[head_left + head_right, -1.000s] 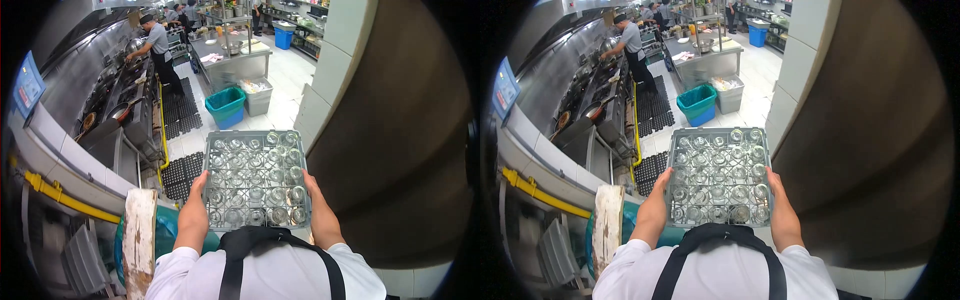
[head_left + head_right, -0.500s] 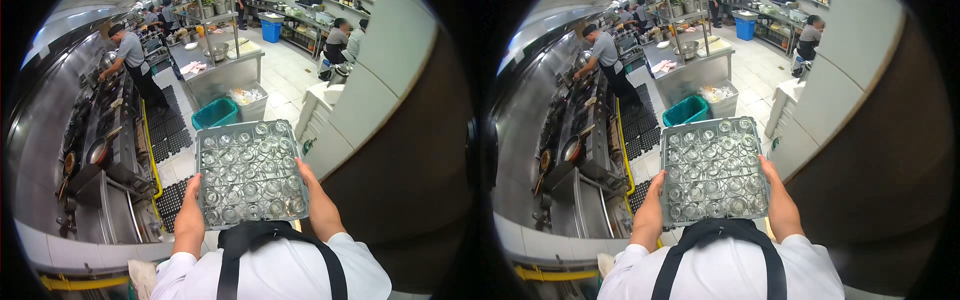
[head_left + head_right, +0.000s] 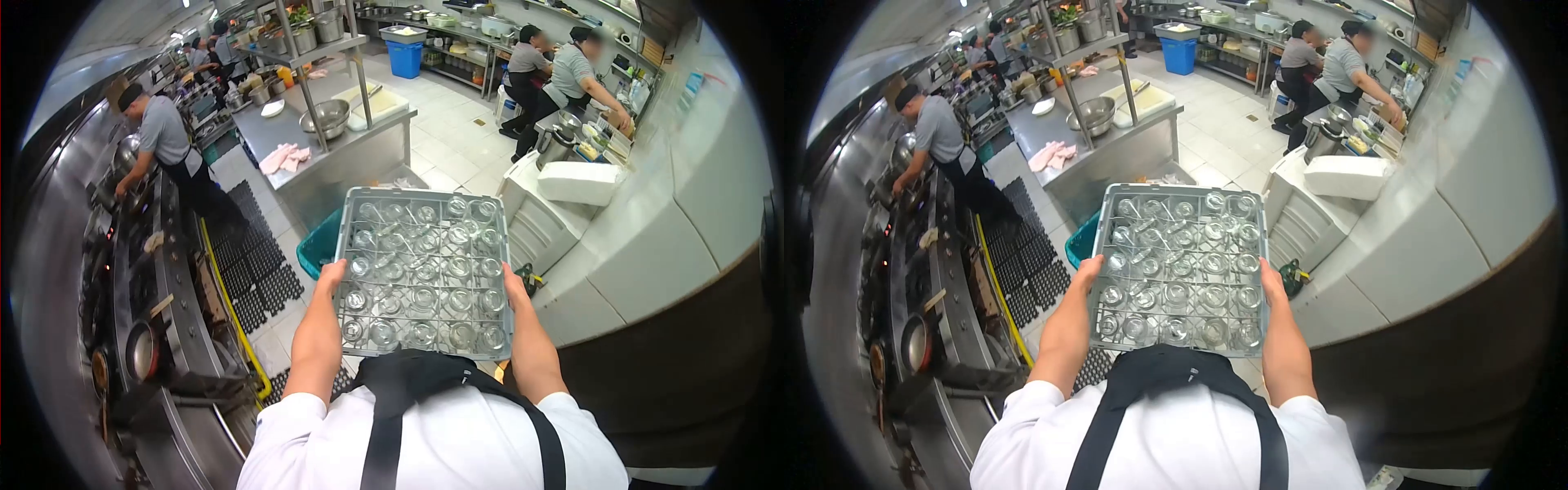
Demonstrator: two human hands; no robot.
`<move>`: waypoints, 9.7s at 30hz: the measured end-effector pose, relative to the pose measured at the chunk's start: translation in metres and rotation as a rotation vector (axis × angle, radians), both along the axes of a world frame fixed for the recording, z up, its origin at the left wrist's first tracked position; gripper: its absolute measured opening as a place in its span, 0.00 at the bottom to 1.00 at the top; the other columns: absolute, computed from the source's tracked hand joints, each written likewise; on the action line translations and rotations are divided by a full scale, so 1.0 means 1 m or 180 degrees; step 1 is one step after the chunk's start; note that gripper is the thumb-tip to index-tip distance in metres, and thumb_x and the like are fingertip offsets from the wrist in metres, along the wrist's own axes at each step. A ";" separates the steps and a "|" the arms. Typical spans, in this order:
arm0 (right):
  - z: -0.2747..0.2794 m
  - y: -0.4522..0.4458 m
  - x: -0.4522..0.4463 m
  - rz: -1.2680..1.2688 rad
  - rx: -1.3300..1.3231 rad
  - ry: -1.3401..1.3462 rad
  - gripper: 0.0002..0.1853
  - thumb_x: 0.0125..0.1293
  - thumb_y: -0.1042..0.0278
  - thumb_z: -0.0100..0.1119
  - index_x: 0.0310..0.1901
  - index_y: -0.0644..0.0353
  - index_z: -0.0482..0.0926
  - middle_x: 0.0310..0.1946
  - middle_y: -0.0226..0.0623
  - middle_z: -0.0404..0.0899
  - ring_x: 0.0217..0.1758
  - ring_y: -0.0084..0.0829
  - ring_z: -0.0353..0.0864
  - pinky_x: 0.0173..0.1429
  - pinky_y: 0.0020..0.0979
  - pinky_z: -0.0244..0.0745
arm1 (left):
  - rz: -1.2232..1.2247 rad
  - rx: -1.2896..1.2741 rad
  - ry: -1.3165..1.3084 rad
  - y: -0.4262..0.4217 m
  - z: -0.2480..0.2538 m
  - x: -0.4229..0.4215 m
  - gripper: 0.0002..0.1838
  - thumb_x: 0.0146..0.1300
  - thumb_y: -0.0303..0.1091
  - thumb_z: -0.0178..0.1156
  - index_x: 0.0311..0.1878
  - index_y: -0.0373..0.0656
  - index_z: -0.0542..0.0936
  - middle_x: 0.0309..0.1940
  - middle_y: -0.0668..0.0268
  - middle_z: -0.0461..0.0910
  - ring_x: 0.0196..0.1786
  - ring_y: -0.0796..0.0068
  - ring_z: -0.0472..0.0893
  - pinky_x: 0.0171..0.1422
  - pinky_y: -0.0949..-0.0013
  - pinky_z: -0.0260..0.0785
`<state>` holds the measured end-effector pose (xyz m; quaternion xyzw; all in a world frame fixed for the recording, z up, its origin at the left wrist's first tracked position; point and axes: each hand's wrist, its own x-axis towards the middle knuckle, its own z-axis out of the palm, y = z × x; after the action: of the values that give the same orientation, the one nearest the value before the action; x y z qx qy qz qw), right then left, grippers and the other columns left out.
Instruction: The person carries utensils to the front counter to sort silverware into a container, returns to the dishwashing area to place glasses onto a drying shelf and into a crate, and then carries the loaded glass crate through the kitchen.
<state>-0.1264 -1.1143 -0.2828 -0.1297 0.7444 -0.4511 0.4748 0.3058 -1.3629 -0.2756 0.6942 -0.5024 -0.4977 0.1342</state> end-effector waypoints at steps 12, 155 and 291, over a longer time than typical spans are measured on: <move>-0.006 -0.075 -0.037 -0.0867 -0.0511 -0.0732 0.36 0.71 0.37 0.44 0.65 0.63 0.70 0.62 0.43 0.74 0.64 0.41 0.73 0.67 0.41 0.66 | -0.0914 0.0330 -0.0454 -0.161 0.000 -0.097 0.37 0.58 0.57 0.55 0.65 0.41 0.73 0.68 0.51 0.68 0.71 0.51 0.67 0.72 0.54 0.60; -0.096 -1.662 -1.078 -0.0309 0.0257 0.0854 0.05 0.48 0.71 0.49 0.21 0.62 0.74 0.21 0.39 0.72 0.25 0.34 0.69 0.29 0.38 0.60 | -0.0508 -0.0096 -0.0086 -1.683 -0.117 -1.064 0.22 0.52 0.37 0.50 0.41 0.25 0.79 0.38 0.48 0.81 0.41 0.54 0.80 0.44 0.53 0.69; -0.319 -4.281 -0.844 0.0996 0.0015 0.1252 0.13 0.48 0.72 0.54 0.36 0.69 0.78 0.28 0.43 0.77 0.30 0.37 0.75 0.35 0.41 0.69 | 0.1117 0.0322 0.0374 -4.072 -0.307 -0.749 0.12 0.45 0.32 0.57 0.31 0.32 0.79 0.28 0.52 0.77 0.29 0.57 0.75 0.32 0.51 0.65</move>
<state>-0.9702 -5.3956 -0.6014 -0.3276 0.7944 -0.3365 0.3851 -0.4434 -5.4345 -0.5821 0.7467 -0.3393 -0.5311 0.2129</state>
